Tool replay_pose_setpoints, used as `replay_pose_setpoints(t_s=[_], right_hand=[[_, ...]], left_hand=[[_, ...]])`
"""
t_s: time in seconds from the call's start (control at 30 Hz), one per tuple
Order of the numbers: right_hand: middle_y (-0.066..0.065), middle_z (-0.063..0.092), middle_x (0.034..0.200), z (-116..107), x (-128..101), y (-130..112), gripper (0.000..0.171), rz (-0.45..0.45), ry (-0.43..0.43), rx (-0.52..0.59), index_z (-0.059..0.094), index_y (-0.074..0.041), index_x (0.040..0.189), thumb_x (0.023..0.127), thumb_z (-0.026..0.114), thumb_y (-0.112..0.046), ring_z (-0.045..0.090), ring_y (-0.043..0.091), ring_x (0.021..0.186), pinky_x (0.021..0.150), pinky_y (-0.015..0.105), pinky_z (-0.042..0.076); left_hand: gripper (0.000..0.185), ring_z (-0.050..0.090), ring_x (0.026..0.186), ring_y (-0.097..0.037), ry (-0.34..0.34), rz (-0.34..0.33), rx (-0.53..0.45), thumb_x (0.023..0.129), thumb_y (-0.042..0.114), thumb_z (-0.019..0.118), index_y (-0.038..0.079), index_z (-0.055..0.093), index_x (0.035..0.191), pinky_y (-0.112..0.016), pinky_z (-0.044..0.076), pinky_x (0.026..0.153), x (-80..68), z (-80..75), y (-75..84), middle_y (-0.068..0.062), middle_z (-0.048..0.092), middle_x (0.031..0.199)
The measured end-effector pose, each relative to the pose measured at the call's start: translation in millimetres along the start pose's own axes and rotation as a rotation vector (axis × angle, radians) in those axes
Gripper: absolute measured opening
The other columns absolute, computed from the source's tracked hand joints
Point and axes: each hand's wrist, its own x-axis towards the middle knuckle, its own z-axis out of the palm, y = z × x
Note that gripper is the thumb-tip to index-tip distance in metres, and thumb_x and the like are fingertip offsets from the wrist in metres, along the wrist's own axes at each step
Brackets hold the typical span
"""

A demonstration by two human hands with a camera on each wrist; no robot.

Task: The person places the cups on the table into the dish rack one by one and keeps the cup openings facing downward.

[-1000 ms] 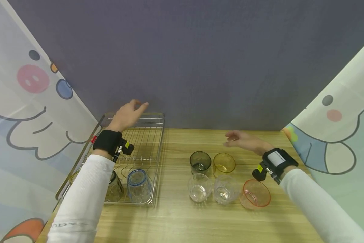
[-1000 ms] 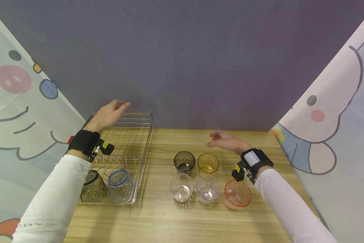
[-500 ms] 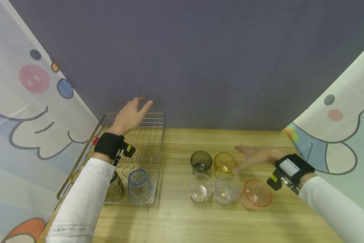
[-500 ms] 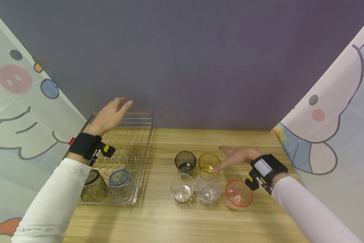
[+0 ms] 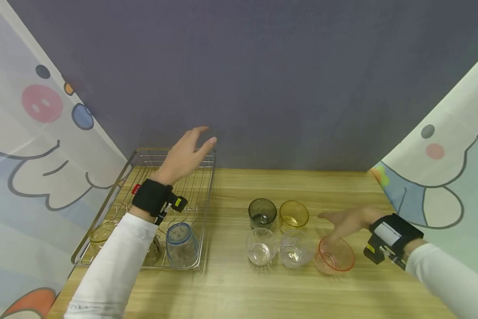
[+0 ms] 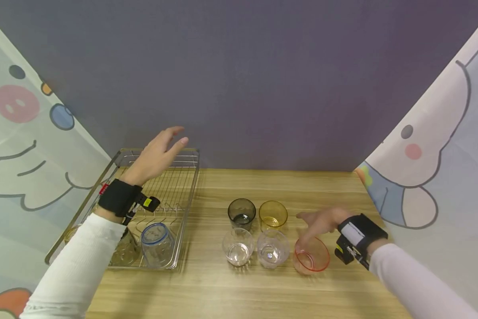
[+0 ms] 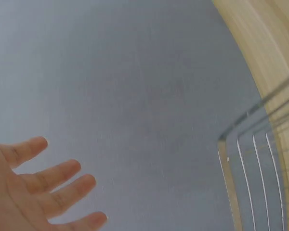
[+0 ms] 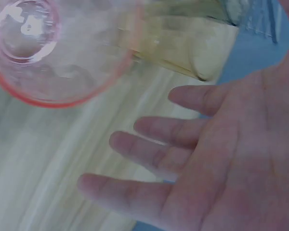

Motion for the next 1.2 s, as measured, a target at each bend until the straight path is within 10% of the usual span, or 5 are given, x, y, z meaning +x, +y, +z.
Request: replay_pose_setpoints(t_s=[0.3, 0.8, 1.2], right_hand=[[0.036, 0.019, 0.156, 22, 5, 6, 0.105, 0.07, -0.023, 0.058, 0.022, 0.002, 0.154, 0.076, 0.077, -0.042, 0.028, 0.061, 0.137, 0.093, 0.08, 0.035], [0.03, 0.014, 0.158, 44, 14, 7, 0.107, 0.153, -0.013, 0.113, 0.024, -0.014, 0.155, 0.071, 0.085, -0.038, 0.037, 0.064, 0.128, 0.079, 0.075, 0.048], [0.02, 0.036, 0.134, 53, 16, 10, 0.088, 0.103, 0.041, 0.171, 0.036, -0.017, 0.142, 0.068, 0.084, -0.025, 0.055, 0.039, 0.102, 0.059, 0.049, 0.059]], left_hand=[[0.071, 0.045, 0.136, -0.036, -0.013, 0.153, 0.175, 0.099, 0.062, 0.039, 0.017, 0.032, 0.154, -0.058, 0.04, 0.108, -6.9, 22.5, 19.2, -0.015, 0.038, 0.155], [0.071, 0.044, 0.138, -0.039, -0.048, 0.194, 0.38, 0.095, 0.064, 0.042, 0.022, 0.036, 0.152, -0.063, 0.029, 0.115, -20.3, 66.6, 26.2, -0.013, 0.04, 0.154], [0.066, 0.048, 0.135, -0.036, -0.116, 0.001, 0.078, 0.101, 0.057, 0.037, 0.015, 0.036, 0.152, -0.057, 0.041, 0.109, -4.8, 76.5, -5.1, -0.014, 0.042, 0.153]])
